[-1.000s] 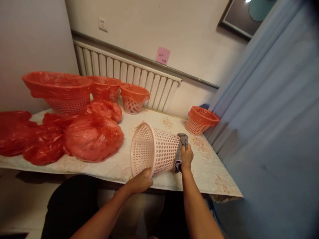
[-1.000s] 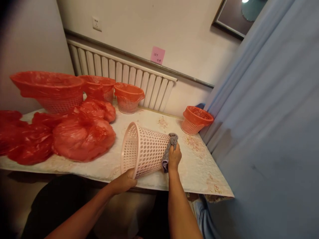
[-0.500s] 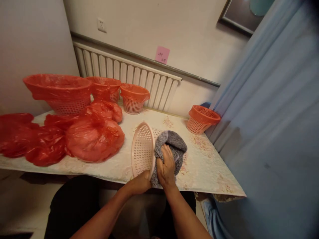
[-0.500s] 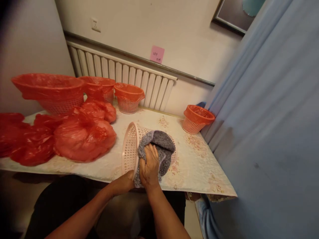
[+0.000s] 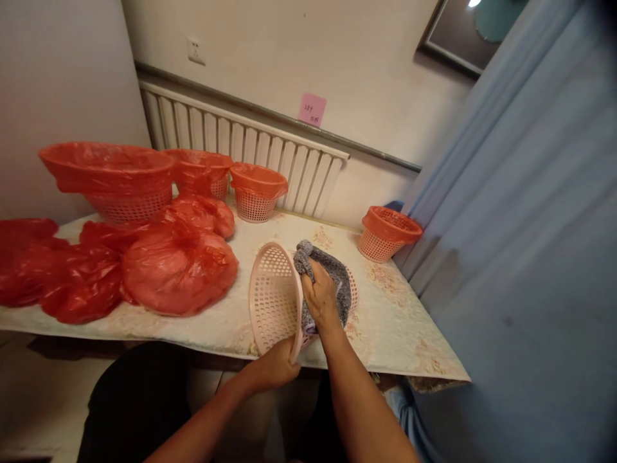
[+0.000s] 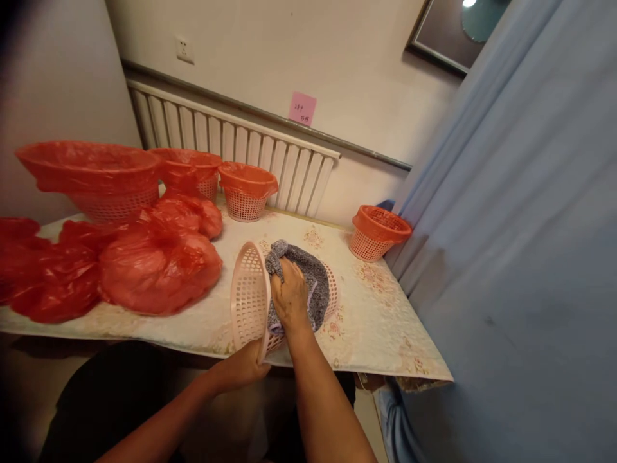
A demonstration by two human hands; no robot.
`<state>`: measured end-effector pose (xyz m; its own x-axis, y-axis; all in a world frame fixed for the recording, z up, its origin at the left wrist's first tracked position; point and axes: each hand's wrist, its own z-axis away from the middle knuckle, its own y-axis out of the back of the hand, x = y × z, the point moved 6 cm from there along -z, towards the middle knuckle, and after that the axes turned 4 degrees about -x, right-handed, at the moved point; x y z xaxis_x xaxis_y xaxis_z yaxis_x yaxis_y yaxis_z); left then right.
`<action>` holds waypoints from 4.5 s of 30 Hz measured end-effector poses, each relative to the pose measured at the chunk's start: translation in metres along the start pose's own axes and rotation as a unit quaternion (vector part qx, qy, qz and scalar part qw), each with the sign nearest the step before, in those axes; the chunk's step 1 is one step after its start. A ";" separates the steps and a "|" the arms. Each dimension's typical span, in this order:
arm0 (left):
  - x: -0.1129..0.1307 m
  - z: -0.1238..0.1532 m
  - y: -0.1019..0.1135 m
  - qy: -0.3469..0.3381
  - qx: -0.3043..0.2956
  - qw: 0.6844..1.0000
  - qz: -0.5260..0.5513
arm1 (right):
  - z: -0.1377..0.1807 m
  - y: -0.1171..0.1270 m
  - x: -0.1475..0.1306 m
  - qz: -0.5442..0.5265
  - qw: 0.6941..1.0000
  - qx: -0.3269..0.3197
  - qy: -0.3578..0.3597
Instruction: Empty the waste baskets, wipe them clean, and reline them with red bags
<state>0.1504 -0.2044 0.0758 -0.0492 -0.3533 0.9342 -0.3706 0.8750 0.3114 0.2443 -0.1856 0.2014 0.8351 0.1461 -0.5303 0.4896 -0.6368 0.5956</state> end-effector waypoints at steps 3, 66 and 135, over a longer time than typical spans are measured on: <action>0.022 -0.015 0.009 -0.008 0.066 0.993 0.102 | 0.003 -0.001 0.002 -0.003 1.000 0.003 0.012; 0.043 -0.025 0.023 -0.041 0.082 0.927 0.364 | -0.005 0.012 0.100 0.123 0.988 -0.009 -0.095; 0.022 -0.012 0.038 0.014 0.022 0.987 0.156 | 0.110 -0.004 0.115 0.059 0.950 0.241 -0.191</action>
<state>0.1463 -0.1753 0.1105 -0.1426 -0.0585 0.9881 -0.3809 0.9246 -0.0003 0.3101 -0.2496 0.0714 0.6805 -0.1743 -0.7117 0.1502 -0.9175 0.3683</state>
